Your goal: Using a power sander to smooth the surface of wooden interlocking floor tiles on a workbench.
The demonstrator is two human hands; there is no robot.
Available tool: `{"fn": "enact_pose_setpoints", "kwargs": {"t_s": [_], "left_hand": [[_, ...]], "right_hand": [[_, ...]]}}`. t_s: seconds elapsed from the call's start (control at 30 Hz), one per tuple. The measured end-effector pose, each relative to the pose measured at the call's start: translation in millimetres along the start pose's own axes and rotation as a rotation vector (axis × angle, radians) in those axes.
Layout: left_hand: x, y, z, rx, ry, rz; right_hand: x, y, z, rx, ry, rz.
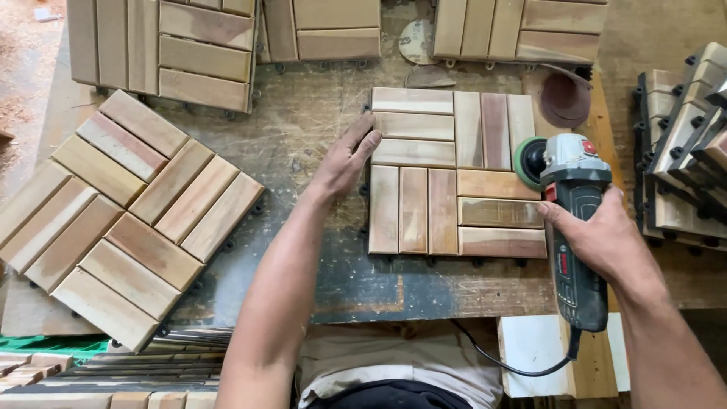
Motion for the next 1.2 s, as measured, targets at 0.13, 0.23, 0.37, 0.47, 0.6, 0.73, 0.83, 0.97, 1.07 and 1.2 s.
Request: {"fn": "enact_pose_setpoints", "kwargs": {"t_s": [0.13, 0.23, 0.37, 0.47, 0.6, 0.73, 0.83, 0.97, 1.07, 1.2], "left_hand": [[-4.2, -0.4, -1.6, 0.006, 0.028, 0.015], [-2.9, 0.4, -2.4, 0.001, 0.050, 0.045], [-11.9, 2.0, -6.4, -0.007, 0.067, 0.001], [-12.6, 4.1, -10.3, -0.022, 0.080, -0.054], [-4.8, 3.6, -5.2, -0.026, 0.038, -0.052], [17.0, 0.9, 4.9, -0.033, -0.003, -0.032], [34.4, -3.6, 7.1, -0.106, -0.170, -0.015], [18.3, 0.5, 5.2, -0.085, -0.091, -0.006], [9.7, 0.1, 3.5, -0.048, -0.018, -0.019], [1.3, 0.3, 0.0, -0.053, 0.019, -0.028]], "right_hand": [[-7.8, -1.7, 8.4, 0.012, 0.000, -0.021], [2.6, -9.0, 3.9, -0.006, 0.083, -0.008], [25.7, -24.3, -11.4, 0.028, 0.106, 0.014], [39.5, -37.1, -19.9, 0.009, 0.219, -0.018], [44.4, -57.4, -15.9, -0.016, 0.414, -0.075], [48.6, -66.2, -19.7, 0.026, 0.441, -0.061], [42.2, -69.1, -20.7, -0.011, 0.631, -0.029], [43.6, -61.3, -12.5, -0.023, 0.563, -0.044], [37.5, -47.3, -8.2, -0.031, 0.413, -0.087], [30.2, -22.9, -7.2, -0.033, 0.290, -0.030]]}}
Point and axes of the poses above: each hand's wrist, its own z-axis towards the middle knuckle, its own y-axis out of the back of the hand, x = y × z, the point moved 1 cm from there along z, towards the middle knuckle, and after that the axes turned 2 degrees about y, right-handed, at the moved point
